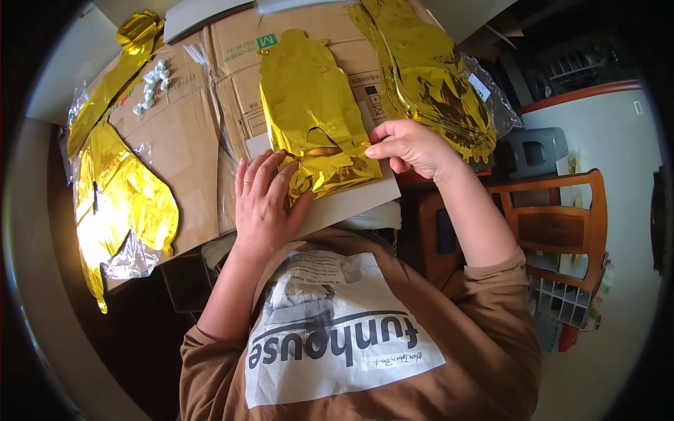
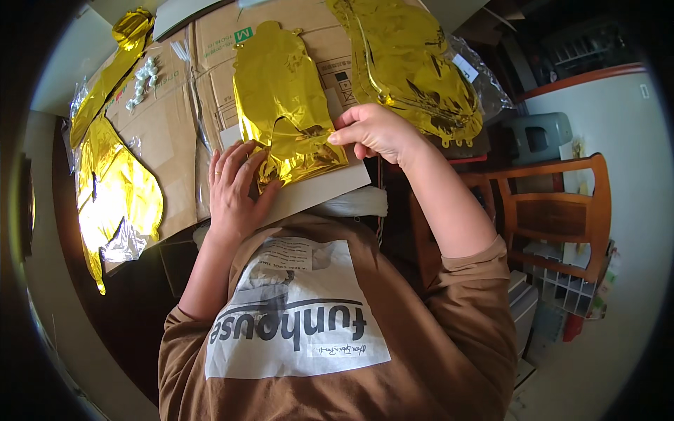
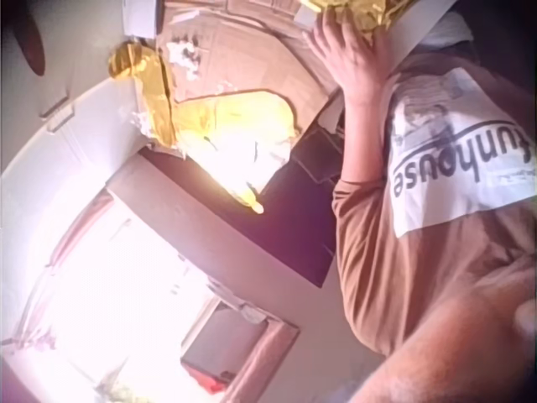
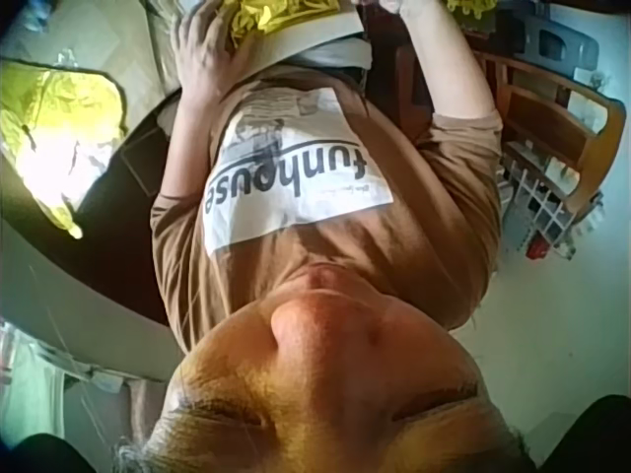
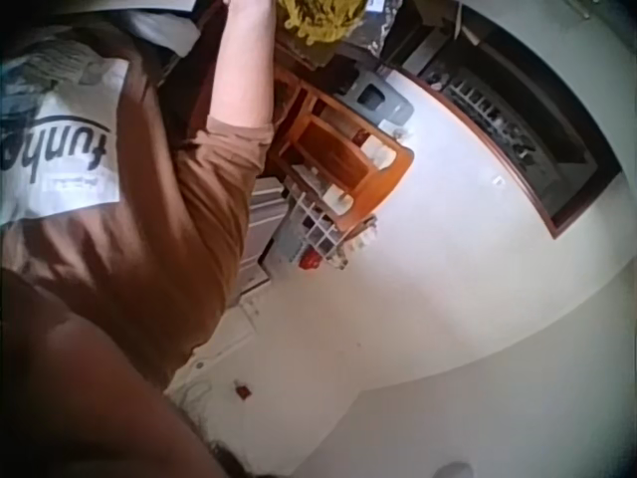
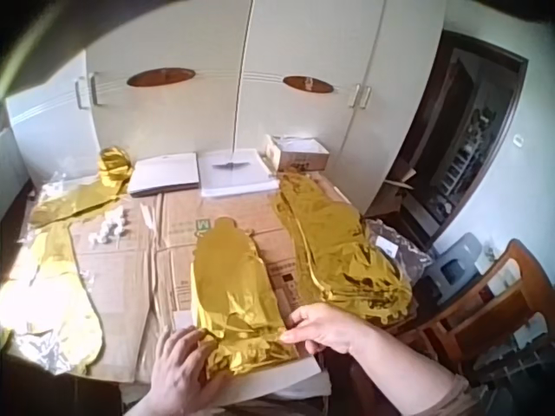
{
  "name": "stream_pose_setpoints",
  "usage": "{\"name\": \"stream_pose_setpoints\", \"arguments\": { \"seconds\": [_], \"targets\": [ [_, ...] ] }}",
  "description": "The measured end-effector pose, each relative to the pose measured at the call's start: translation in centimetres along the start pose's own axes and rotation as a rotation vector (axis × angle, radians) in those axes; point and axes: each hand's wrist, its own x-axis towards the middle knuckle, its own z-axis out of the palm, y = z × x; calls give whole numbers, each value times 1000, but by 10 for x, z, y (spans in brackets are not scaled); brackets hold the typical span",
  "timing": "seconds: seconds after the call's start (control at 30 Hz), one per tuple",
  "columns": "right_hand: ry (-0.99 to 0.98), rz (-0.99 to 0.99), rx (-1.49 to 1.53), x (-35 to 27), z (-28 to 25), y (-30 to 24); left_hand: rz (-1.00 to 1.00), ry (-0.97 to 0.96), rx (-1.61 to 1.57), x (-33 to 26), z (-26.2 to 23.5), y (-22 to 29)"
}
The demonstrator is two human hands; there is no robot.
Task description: Folding gold foil balloons and placing them onto cardboard inserts for packaging.
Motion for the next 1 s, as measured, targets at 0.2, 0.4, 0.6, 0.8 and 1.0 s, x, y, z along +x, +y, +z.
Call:
{"name": "stream_pose_setpoints", "arguments": {
  "seconds": [0.2,0.4,0.6,0.8,1.0],
  "targets": [
    [74,-39,-165,-8,10,-2,-9,-3,2,0,1,0],
    [144,-97,-125,-7,18,15,-18,14,-28,-1,0,0],
    [143,-115,-191,-4,19,16,-42,60,-92,-2,-8,0],
    [164,-111,-154,-4,19,19,-121,28,-62,-19,-24,1],
    [126,-124,-161,-4,21,16,-116,52,-20,-13,-23,5]
  ]
}}
